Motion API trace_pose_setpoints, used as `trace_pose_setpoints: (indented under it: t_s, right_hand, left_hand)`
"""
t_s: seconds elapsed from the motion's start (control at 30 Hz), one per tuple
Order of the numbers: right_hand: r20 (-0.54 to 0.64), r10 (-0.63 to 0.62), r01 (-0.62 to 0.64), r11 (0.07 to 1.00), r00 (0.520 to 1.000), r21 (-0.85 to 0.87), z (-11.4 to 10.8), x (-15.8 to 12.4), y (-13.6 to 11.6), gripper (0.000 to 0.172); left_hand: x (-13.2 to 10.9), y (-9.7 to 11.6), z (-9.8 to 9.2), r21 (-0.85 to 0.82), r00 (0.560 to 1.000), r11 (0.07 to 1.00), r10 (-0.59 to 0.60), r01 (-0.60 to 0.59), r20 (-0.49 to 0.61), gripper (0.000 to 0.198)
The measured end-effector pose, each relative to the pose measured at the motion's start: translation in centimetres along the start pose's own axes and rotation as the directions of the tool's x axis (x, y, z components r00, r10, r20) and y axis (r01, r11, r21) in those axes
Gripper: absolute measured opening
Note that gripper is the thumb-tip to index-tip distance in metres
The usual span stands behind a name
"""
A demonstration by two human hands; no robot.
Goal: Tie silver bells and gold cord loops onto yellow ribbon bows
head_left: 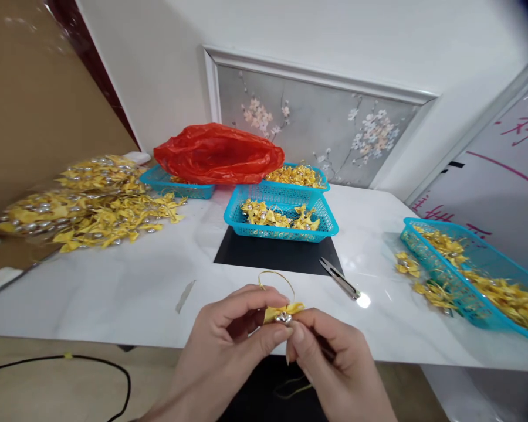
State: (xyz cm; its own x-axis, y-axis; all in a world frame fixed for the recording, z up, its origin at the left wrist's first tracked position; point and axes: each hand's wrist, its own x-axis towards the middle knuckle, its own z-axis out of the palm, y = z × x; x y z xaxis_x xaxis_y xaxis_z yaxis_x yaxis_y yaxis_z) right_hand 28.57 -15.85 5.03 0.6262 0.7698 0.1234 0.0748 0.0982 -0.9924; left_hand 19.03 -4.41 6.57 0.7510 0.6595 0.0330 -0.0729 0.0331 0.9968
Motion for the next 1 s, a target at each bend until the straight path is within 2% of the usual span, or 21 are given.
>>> trace_pose_setpoints:
  t_s: [0.1, 0.27, 0.47, 0.6, 0.67, 0.73, 0.8, 0.93, 1.0]
  right_hand:
    - [-0.051, -0.043, 0.041, 0.998, 0.998, -0.046, 0.0, -0.1, 0.0, 0.033]
    - [-0.034, 0.003, -0.004, 0.999, 0.999, -0.034, -0.1, -0.1, -0.2, 0.033]
    - [-0.031, -0.014, 0.011, 0.997, 0.999, -0.071, -0.3, -0.1, -0.1, 0.031]
    - [-0.008, -0.113, 0.111, 0.988, 0.994, -0.104, -1.2, -0.3, 0.0, 0.020]
    - [-0.014, -0.185, 0.183, 0.977, 0.983, -0.113, -2.0, -0.4, 0.0, 0.021]
    - [-0.029, -0.249, 0.243, 0.960, 0.968, -0.138, -2.8, -0.3, 0.0, 0.027]
    - [-0.038, -0.290, 0.282, 0.949, 0.956, -0.142, -3.4, 0.1, 0.0, 0.034]
    - [0.035, -0.289, 0.290, 0.957, 0.957, -0.026, -3.3, 1.4, 0.1, 0.018]
    - [0.045, -0.346, 0.348, 0.934, 0.937, -0.074, -2.7, 2.0, 0.0, 0.015]
  left_hand:
    - [0.2, 0.1, -0.1, 0.079, 0.998, 0.995, 0.056, -0.057, 0.013, 0.017]
    - [0.2, 0.4, -0.1, 0.152, 0.996, 0.984, 0.085, -0.088, 0.021, 0.023]
    - [0.0, 0.5, 0.2, -0.019, 1.000, 1.000, -0.020, 0.020, 0.021, 0.016]
    - [0.3, 0.5, 0.3, -0.101, 0.996, 0.992, -0.085, 0.082, -0.020, 0.016]
    - [0.4, 0.8, 0.3, -0.196, 0.990, 0.973, -0.132, 0.122, -0.042, 0.016]
    - [0.4, 1.2, 0.2, -0.324, 0.974, 0.924, -0.225, 0.203, -0.031, 0.020]
    - [0.4, 1.5, 0.0, -0.440, 0.939, 0.844, -0.345, 0.306, -0.009, 0.025]
    - [0.6, 1.1, -0.9, -0.583, 0.853, 0.681, -0.519, 0.444, 0.043, 0.033]
    - [0.8, 0.5, -1.3, -0.647, 0.834, 0.607, -0.545, 0.461, 0.082, 0.038]
